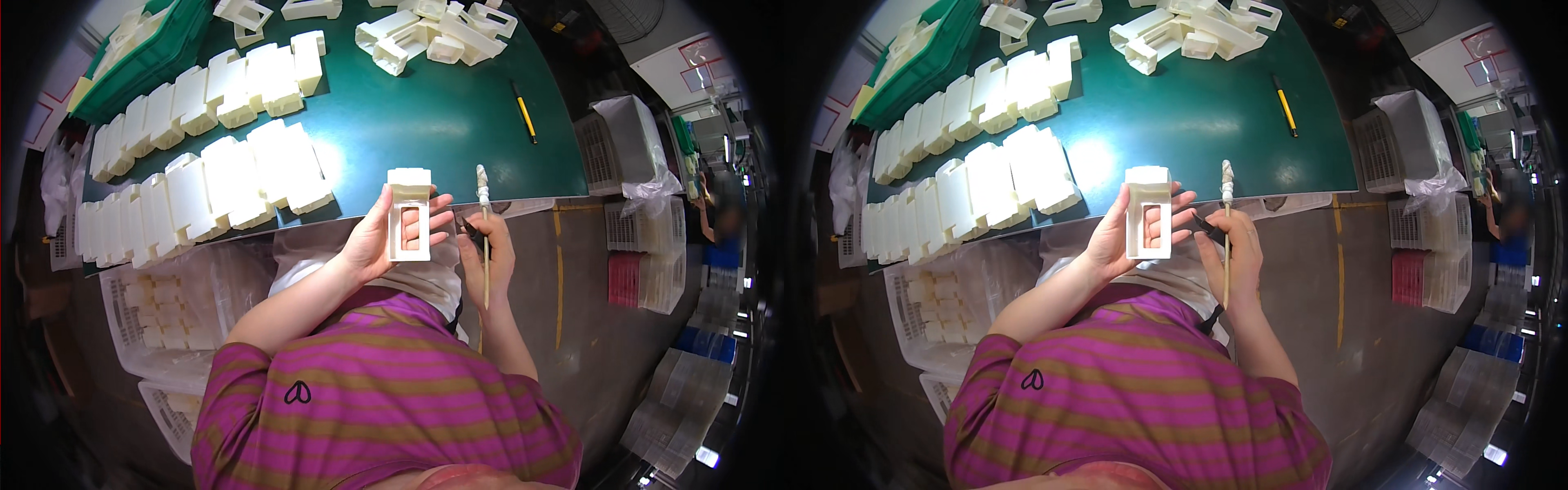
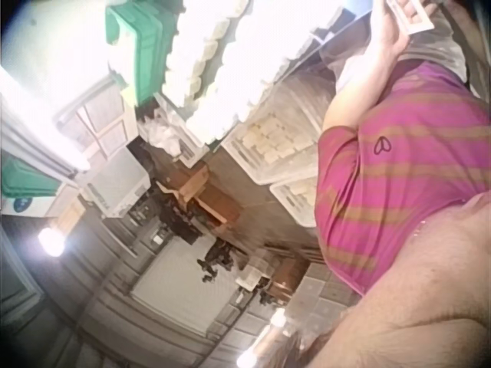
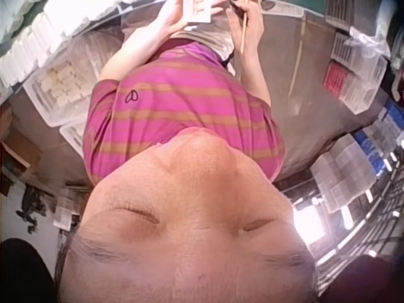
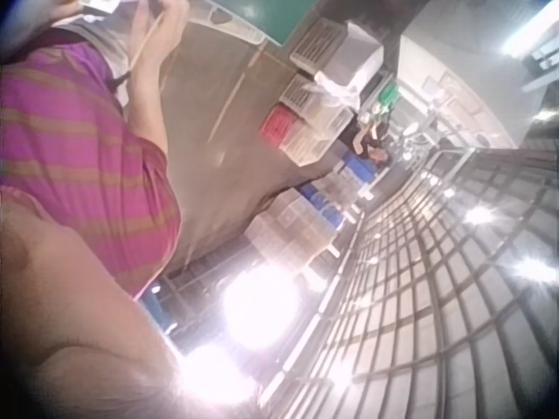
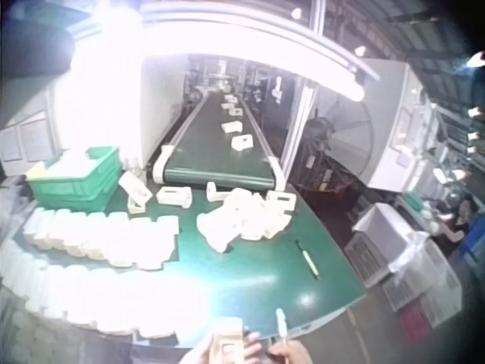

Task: Trimming excess plastic and marking white plastic housings at a workstation.

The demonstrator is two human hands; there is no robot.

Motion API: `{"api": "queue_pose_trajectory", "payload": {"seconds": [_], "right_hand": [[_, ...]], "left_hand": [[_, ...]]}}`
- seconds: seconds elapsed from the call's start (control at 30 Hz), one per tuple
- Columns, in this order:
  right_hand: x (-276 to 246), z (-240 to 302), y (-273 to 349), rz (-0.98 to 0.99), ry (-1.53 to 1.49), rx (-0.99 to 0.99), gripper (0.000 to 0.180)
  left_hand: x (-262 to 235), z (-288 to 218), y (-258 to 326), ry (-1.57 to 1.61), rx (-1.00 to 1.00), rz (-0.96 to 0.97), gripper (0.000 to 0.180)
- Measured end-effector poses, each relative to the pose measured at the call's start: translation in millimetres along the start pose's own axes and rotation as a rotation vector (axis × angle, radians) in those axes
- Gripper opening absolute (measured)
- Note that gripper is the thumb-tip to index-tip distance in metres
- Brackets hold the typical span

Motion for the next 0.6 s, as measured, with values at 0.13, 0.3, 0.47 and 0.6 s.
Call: {"api": "queue_pose_trajectory", "payload": {"seconds": [0.13, 0.3, 0.47, 0.6], "right_hand": [[3, -5, -4, 0.011, 0.034, -0.002, 0.022], [-1, 15, -12, 0.002, 0.1, -0.072, 0.03], [-2, 28, -8, -0.074, 0.361, -0.163, 0.038], [1, 26, -7, -0.093, 0.422, -0.166, 0.04]], "left_hand": [[0, -1, -1, 0.0, 0.002, -0.004, 0.069], [-2, 5, 6, -0.269, 0.022, -0.09, 0.06], [-6, 6, 6, -0.362, 0.06, -0.117, 0.059], [-6, 7, 7, -0.388, 0.07, -0.118, 0.059]]}}
Point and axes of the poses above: each hand's wrist, its own y-axis away from the middle knuckle, its own x-axis out of the palm, z = x × y, the point moved 8 cm from there along -y, towards the middle knuckle, and after that the axes turned 3 degrees about y, right-handed, at the moved point
